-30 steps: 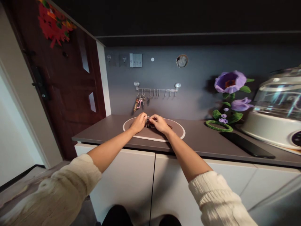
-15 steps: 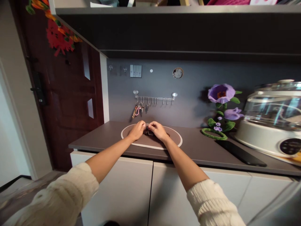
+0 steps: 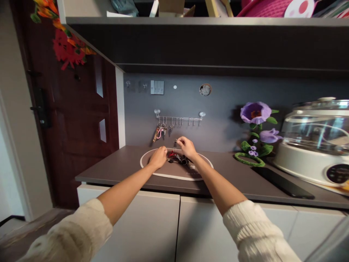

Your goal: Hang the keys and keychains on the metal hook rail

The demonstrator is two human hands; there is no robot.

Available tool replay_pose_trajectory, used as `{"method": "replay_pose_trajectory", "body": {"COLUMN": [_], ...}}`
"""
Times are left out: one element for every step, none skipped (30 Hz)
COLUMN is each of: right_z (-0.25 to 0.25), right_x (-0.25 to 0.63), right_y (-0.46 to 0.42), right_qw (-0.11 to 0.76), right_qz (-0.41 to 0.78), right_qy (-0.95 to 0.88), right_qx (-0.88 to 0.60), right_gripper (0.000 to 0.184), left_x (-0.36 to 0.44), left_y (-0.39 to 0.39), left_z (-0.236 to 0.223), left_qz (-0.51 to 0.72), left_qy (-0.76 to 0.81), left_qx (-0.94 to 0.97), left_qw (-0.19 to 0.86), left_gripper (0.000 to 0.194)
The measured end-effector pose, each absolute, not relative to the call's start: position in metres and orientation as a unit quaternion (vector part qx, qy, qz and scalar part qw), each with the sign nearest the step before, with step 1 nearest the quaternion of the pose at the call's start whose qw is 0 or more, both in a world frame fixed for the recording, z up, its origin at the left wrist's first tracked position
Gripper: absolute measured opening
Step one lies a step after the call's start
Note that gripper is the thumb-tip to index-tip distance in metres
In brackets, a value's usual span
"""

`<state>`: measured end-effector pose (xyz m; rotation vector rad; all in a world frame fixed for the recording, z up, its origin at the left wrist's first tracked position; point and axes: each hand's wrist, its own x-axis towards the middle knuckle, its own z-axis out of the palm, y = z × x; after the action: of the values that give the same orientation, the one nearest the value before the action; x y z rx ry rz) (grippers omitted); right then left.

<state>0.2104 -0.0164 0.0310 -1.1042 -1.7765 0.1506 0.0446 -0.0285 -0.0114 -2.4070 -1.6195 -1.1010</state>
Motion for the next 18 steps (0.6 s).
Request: {"method": "replay_pose_trajectory", "body": {"right_z": [0.035, 0.040, 0.044, 0.048, 0.053, 0.057, 0.062, 0.066, 0.070, 0.073, 0.076, 0.079, 0.082, 0.084, 0.086, 0.087, 0.089, 0.090], "right_x": [0.211, 0.212, 0.212, 0.212, 0.211, 0.210, 0.209, 0.207, 0.206, 0.204, 0.202, 0.200, 0.199, 0.197, 0.196, 0.195, 0.195, 0.194], "right_y": [-0.010, -0.004, 0.003, 0.009, 0.015, 0.021, 0.026, 0.030, 0.034, 0.038, 0.042, 0.046, 0.050, 0.054, 0.059, 0.064, 0.069, 0.074], "right_qw": [0.505, 0.513, 0.521, 0.529, 0.535, 0.539, 0.544, 0.548, 0.550, 0.554, 0.557, 0.560, 0.563, 0.565, 0.567, 0.568, 0.570, 0.574], "right_qz": [0.063, 0.065, 0.068, 0.071, 0.074, 0.078, 0.081, 0.084, 0.088, 0.091, 0.093, 0.092, 0.091, 0.090, 0.088, 0.087, 0.084, 0.081], "right_qy": [-0.728, -0.720, -0.712, -0.703, -0.697, -0.695, -0.689, -0.684, -0.677, -0.670, -0.664, -0.658, -0.652, -0.645, -0.638, -0.630, -0.623, -0.615], "right_qx": [-0.459, -0.462, -0.465, -0.469, -0.472, -0.469, -0.471, -0.475, -0.481, -0.486, -0.490, -0.495, -0.500, -0.506, -0.513, -0.522, -0.529, -0.534], "right_gripper": [0.021, 0.020, 0.019, 0.018, 0.017, 0.015, 0.014, 0.013, 0.012, 0.011, 0.010, 0.009, 0.009, 0.009, 0.010, 0.010, 0.009, 0.009], "left_x": [0.045, 0.045, 0.045, 0.045, 0.045, 0.045, 0.045, 0.045, 0.046, 0.046, 0.046, 0.046, 0.047, 0.047, 0.047, 0.047, 0.047, 0.047], "left_y": [-0.028, -0.027, -0.026, -0.026, -0.026, -0.026, -0.026, -0.026, -0.026, -0.026, -0.026, -0.026, -0.026, -0.026, -0.025, -0.025, -0.024, -0.024], "left_z": [-0.012, -0.012, -0.013, -0.013, -0.013, -0.013, -0.013, -0.013, -0.013, -0.013, -0.013, -0.013, -0.013, -0.013, -0.013, -0.013, -0.013, -0.013], "left_qz": [-0.351, -0.348, -0.345, -0.343, -0.340, -0.338, -0.337, -0.336, -0.336, -0.336, -0.335, -0.335, -0.336, -0.336, -0.335, -0.335, -0.333, -0.331], "left_qy": [-0.524, -0.526, -0.527, -0.529, -0.531, -0.532, -0.532, -0.531, -0.530, -0.528, -0.526, -0.524, -0.524, -0.524, -0.524, -0.525, -0.526, -0.527], "left_qx": [-0.776, -0.776, -0.776, -0.776, -0.776, -0.776, -0.776, -0.777, -0.778, -0.780, -0.781, -0.782, -0.782, -0.782, -0.782, -0.782, -0.781, -0.781], "left_qw": [0.018, 0.015, 0.011, 0.005, -0.002, -0.008, -0.013, -0.017, -0.021, -0.024, -0.026, -0.029, -0.031, -0.033, -0.036, -0.037, -0.039, -0.040], "left_gripper": [0.025, 0.025, 0.025, 0.025, 0.025, 0.024, 0.024, 0.024, 0.024, 0.024, 0.024, 0.024, 0.024, 0.023, 0.023, 0.022, 0.022, 0.022]}}
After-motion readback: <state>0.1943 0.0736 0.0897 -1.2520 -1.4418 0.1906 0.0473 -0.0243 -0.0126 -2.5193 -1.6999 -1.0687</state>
